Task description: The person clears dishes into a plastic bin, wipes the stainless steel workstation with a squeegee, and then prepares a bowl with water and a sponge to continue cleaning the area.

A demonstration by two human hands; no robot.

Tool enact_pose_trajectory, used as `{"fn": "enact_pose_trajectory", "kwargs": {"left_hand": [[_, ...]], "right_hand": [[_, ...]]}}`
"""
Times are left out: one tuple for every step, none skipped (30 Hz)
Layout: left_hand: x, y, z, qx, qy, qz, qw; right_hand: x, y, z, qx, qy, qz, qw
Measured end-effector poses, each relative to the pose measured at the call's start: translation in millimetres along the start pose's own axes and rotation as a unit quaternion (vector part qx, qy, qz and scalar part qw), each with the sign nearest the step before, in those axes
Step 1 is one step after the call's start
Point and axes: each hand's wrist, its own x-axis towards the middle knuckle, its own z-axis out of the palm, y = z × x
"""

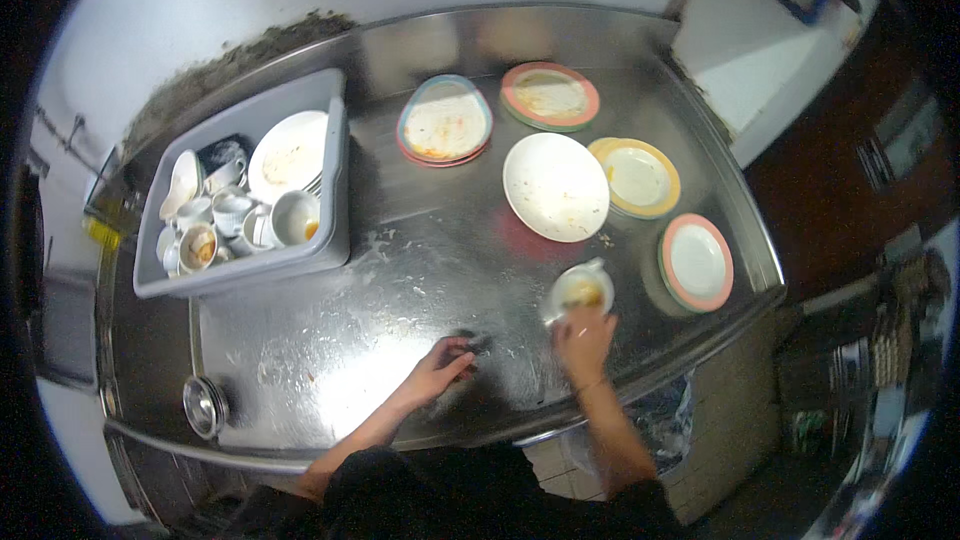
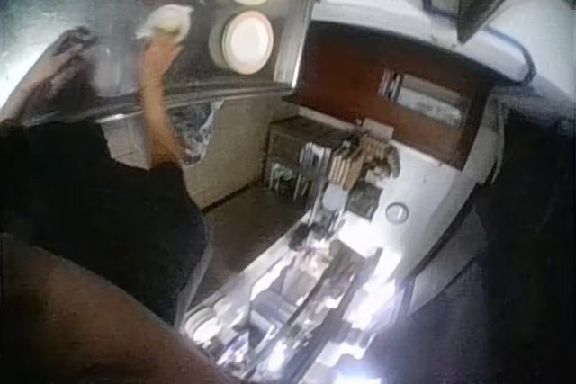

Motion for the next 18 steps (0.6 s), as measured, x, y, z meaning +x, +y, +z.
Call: {"fn": "enact_pose_trajectory", "kwargs": {"left_hand": [[0, 3, 1, -0.030, 0.008, -0.021, 0.999], [0, 9, 0, -0.058, 0.015, -0.045, 0.997], [-3, 13, -3, -0.087, 0.025, -0.067, 0.994], [-1, 3, -12, -0.102, 0.042, -0.065, 0.992], [-5, -7, -22, -0.073, 0.089, -0.051, 0.992], [-10, -15, -34, -0.044, 0.138, -0.036, 0.989], [-19, -21, -46, -0.015, 0.188, -0.023, 0.982], [-34, -11, -55, -0.023, 0.219, -0.033, 0.975], [-45, -12, -69, -0.050, 0.235, -0.028, 0.970], [-57, -14, -83, -0.077, 0.246, -0.024, 0.966], [-70, -18, -96, -0.105, 0.257, -0.019, 0.960], [-85, -14, -112, -0.123, 0.290, -0.027, 0.949], [-104, -6, -129, -0.122, 0.327, -0.018, 0.937], [-123, 21, -142, -0.067, 0.407, -0.022, 0.911], [-136, 3, -181, 0.037, 0.417, 0.056, 0.906], [-150, 35, -203, 0.067, 0.451, 0.058, 0.888], [-163, 50, -234, 0.117, 0.489, 0.080, 0.861], [-172, 66, -266, 0.104, 0.491, 0.166, 0.849]], "right_hand": [[-7, -25, -4, 0.050, -0.046, -0.026, 0.997], [-16, -48, -3, 0.116, -0.066, -0.064, 0.989], [-21, -70, -2, 0.184, -0.087, -0.103, 0.974], [-22, -96, -1, 0.241, -0.106, -0.144, 0.954], [-19, -115, -3, 0.299, -0.124, -0.187, 0.928], [-10, -123, -9, 0.333, -0.110, -0.187, 0.918], [-1, -133, -15, 0.369, -0.099, -0.186, 0.905], [8, -143, -14, 0.404, -0.088, -0.184, 0.892], [17, -138, -5, 0.454, -0.046, -0.075, 0.887], [28, -116, 13, 0.494, -0.010, 0.040, 0.868], [47, -92, 25, 0.562, 0.004, 0.172, 0.809], [67, -68, 37, 0.625, 0.046, 0.296, 0.721], [96, -47, 31, 0.660, 0.002, 0.430, 0.616], [116, -19, 38, 0.673, -0.016, 0.431, 0.601], [128, 4, 50, 0.688, -0.039, 0.431, 0.583], [136, 26, 64, 0.709, -0.046, 0.423, 0.562], [141, 45, 80, 0.731, -0.057, 0.414, 0.539], [143, 75, 98, 0.728, -0.057, 0.420, 0.539]]}}
